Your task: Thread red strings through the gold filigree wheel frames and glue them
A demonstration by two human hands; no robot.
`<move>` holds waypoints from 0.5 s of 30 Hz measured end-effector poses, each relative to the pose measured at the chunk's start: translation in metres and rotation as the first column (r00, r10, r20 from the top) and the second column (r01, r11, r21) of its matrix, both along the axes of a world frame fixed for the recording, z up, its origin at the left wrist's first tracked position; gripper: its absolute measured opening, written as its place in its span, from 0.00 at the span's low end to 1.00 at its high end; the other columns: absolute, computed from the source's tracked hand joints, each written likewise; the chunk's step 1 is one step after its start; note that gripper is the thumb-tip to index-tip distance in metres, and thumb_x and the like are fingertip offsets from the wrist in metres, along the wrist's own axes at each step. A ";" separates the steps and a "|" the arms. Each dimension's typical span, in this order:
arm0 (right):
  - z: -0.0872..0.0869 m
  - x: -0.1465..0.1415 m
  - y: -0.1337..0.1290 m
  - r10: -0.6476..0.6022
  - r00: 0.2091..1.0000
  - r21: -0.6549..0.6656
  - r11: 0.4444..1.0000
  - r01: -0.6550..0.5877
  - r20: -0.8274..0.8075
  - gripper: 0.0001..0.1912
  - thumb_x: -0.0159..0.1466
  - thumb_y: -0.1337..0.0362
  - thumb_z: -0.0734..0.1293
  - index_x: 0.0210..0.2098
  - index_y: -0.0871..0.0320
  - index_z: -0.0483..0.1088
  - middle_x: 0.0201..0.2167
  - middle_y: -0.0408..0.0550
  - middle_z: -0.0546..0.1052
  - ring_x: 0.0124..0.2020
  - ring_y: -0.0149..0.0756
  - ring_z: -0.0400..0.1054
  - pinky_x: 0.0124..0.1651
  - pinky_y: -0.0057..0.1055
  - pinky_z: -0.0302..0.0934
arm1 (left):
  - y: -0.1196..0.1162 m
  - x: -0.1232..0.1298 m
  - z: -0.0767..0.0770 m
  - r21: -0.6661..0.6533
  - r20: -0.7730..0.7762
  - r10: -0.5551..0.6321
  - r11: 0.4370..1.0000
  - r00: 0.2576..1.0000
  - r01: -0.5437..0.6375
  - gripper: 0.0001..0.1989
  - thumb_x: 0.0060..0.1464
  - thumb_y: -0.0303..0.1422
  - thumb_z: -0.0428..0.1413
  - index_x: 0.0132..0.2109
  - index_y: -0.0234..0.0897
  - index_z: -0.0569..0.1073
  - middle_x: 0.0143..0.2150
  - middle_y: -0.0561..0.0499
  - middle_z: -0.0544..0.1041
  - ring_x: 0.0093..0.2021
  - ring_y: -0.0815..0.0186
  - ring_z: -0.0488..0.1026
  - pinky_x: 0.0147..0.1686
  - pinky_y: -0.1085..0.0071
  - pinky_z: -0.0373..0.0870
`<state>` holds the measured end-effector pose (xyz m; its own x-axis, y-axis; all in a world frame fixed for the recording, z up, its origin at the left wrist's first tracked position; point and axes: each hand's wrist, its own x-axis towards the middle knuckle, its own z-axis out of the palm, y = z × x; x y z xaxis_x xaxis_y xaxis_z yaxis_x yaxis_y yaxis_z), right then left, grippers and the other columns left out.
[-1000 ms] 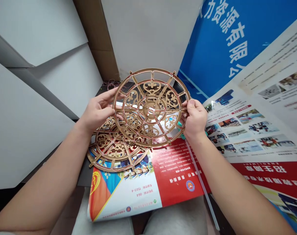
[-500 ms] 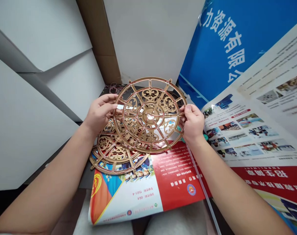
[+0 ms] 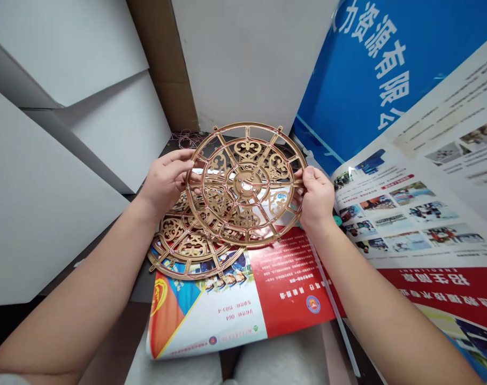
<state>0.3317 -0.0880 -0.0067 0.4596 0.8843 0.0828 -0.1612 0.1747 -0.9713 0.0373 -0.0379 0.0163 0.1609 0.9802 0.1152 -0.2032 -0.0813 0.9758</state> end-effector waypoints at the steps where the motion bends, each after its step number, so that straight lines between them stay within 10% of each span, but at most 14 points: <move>1: 0.000 0.000 0.001 0.001 1.000 -0.008 1.000 -0.001 -0.010 0.17 0.69 0.51 0.69 0.29 0.54 0.68 0.16 0.35 0.58 0.14 0.25 0.46 0.13 0.21 0.44 | 0.000 0.001 -0.001 -0.012 0.012 -0.013 1.000 1.000 0.013 0.16 0.52 0.33 0.64 0.49 0.38 0.79 0.44 0.45 0.81 0.32 0.61 0.79 0.23 0.68 0.77; 15: 0.013 -0.004 -0.001 -0.127 0.984 -0.005 0.992 0.128 -0.122 0.17 0.76 0.62 0.60 0.30 0.56 0.66 0.16 0.35 0.57 0.14 0.25 0.47 0.15 0.22 0.45 | -0.009 0.020 -0.008 -0.138 0.157 -0.121 0.980 0.980 0.143 0.23 0.49 0.33 0.69 0.50 0.39 0.71 0.42 0.50 0.77 0.30 0.68 0.73 0.29 0.66 0.80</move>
